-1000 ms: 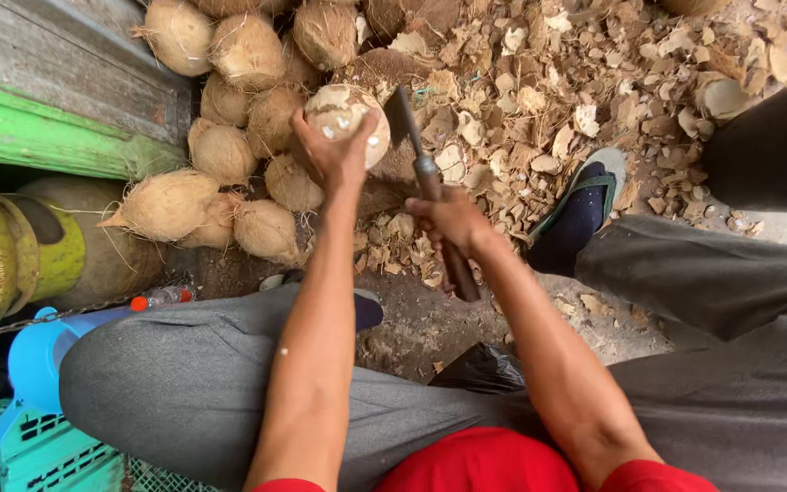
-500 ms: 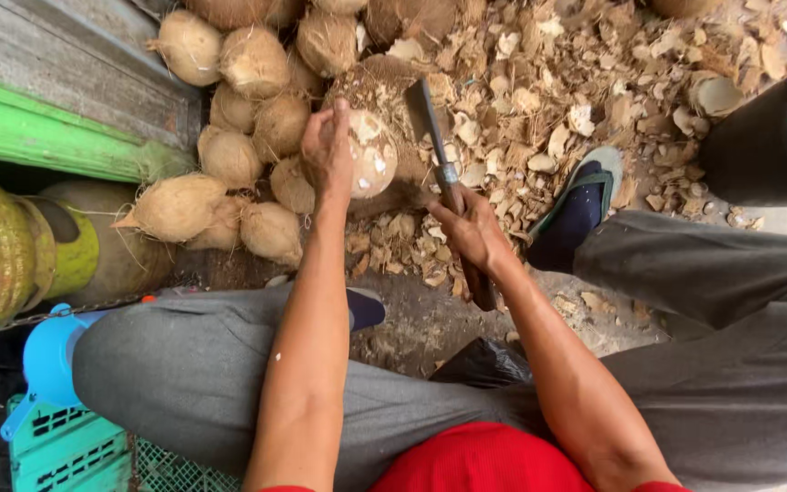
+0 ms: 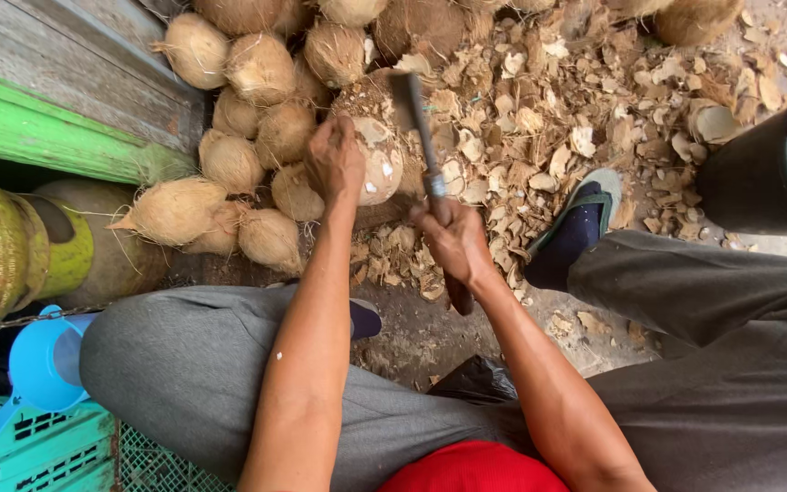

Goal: The person sits on the ground and uses a machete to peel the husk off a coconut. They repeatedly strike and scrape the coconut's outer layer, rotating it to remove the husk in sections.

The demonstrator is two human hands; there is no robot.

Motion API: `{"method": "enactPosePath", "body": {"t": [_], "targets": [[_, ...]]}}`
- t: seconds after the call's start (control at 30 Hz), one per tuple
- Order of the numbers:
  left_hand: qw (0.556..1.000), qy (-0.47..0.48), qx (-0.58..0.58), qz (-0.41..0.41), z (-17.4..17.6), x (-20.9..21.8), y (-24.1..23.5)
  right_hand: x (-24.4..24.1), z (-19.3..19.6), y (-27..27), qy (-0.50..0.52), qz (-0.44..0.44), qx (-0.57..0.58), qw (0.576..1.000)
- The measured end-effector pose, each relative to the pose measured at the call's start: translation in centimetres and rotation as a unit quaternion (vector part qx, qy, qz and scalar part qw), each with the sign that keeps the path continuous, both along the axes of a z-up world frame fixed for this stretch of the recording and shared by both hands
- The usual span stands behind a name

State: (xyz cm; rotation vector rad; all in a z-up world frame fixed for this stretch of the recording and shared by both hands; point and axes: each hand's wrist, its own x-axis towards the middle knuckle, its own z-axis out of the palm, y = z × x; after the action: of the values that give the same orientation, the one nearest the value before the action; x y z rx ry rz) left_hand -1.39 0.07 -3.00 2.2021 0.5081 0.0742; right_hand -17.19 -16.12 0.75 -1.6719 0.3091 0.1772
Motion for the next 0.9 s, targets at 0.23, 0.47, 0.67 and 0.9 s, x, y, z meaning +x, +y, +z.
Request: {"method": "enactPosePath", "body": {"t": [0.23,0.47,0.67,0.9], "targets": [[0.999,0.004,-0.044,-0.002,0.4,0.5,-0.2,0.9,0.0,0.7,-0.028,-0.039,0.011,0.999],[0.998,0.003,-0.011,-0.061,0.3,0.5,-0.1,-0.1,-1.4,0.7,-0.035,-0.015,-0.049,0.998],[0.998,0.021,-0.051,-0.025,0.6,-0.1,0.0,0.4,-2.7,1.0,0.121,0.041,-0.154,0.98],[0.998,0.026,-0.022,-0.055,-0.5,-2.5,0.8,-1.6,-3.2,0.1,0.052,0.012,-0.091,0.994]]}}
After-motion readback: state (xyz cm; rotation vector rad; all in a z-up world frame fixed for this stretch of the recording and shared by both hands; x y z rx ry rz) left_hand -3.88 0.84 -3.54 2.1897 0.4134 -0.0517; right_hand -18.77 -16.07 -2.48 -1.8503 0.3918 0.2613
